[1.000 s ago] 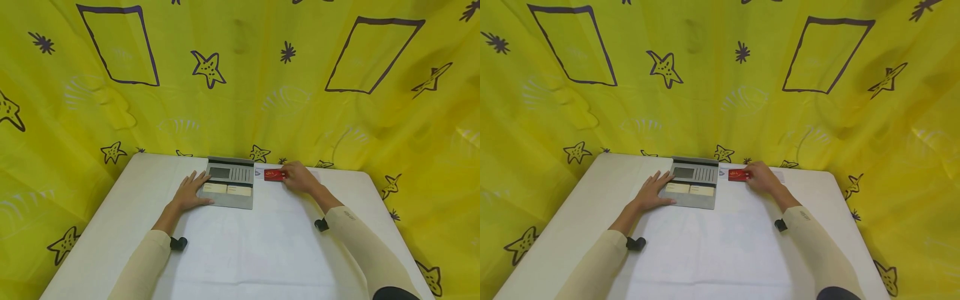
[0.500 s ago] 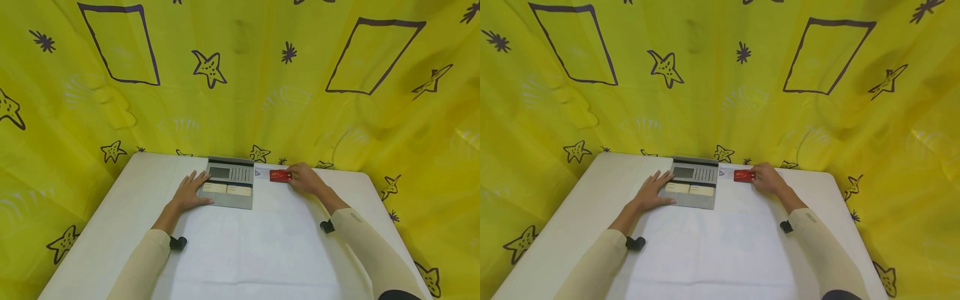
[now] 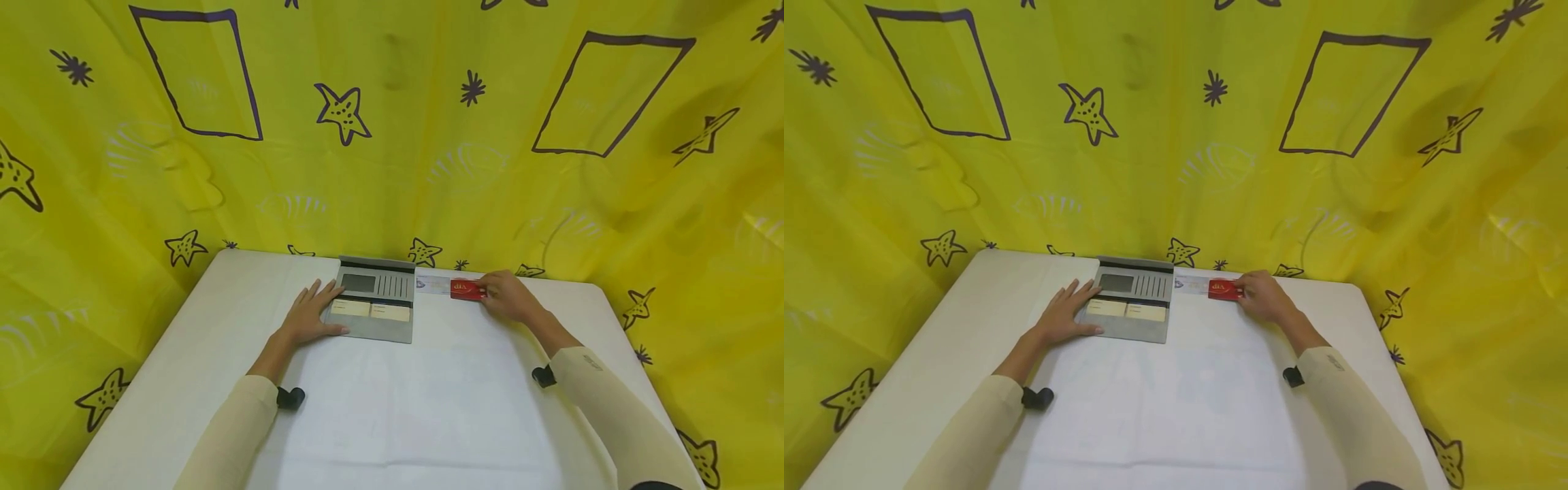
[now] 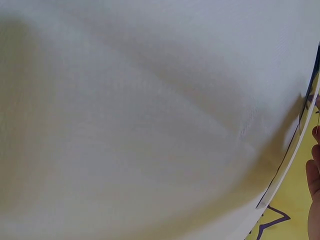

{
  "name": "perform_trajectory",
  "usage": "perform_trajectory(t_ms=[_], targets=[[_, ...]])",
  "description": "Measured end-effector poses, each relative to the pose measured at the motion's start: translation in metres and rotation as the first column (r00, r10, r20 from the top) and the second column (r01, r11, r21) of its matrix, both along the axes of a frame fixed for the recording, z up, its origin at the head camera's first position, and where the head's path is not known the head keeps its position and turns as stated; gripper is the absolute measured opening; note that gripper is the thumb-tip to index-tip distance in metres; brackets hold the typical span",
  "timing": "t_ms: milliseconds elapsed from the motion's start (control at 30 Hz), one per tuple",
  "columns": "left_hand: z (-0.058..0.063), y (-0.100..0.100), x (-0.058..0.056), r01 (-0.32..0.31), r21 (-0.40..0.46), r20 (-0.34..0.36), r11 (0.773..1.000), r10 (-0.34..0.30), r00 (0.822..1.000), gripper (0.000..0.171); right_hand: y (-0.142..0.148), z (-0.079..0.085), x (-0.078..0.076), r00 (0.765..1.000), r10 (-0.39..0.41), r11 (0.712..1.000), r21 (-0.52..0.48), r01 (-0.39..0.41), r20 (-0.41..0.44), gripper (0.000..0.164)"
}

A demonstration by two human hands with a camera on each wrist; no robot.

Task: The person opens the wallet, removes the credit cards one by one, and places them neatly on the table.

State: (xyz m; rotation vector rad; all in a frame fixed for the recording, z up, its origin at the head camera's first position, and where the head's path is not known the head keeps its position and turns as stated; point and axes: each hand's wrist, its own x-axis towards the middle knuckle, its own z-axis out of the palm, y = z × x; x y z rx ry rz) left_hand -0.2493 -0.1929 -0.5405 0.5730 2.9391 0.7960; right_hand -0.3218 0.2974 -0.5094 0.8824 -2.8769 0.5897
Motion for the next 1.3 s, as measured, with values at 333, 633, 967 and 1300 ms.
perform_trajectory(t_ms=[333, 633, 967, 1300], targets=[[0.001, 0.001, 0.001, -0.004, 0.0, -0.006, 1.0, 0.004, 1.0, 0.098, 0.012, -0.001, 0.002, 0.999, -0.017, 0.998, 0.056, 0.018, -0.028, 0.034], [-0.002, 0.0, 0.0, -0.003, 0.004, -0.003, 1.0, 0.003, 1.0, 0.098, 0.022, 0.0, 0.005, 0.998, -0.014, 0.998, 0.065, 0.018, -0.061, 0.033], [-0.001, 0.001, -0.001, 0.0, 0.011, -0.009, 1.0, 0.001, 1.0, 0.098, 0.035, 0.004, 0.011, 0.998, -0.052, 0.998, -0.035, 0.051, -0.035, 0.032], [0.0, 0.002, -0.001, -0.004, 0.007, 0.003, 1.0, 0.004, 1.0, 0.098, 0.05, 0.006, 0.015, 0.997, -0.077, 0.995, -0.067, 0.078, 0.004, 0.034]])
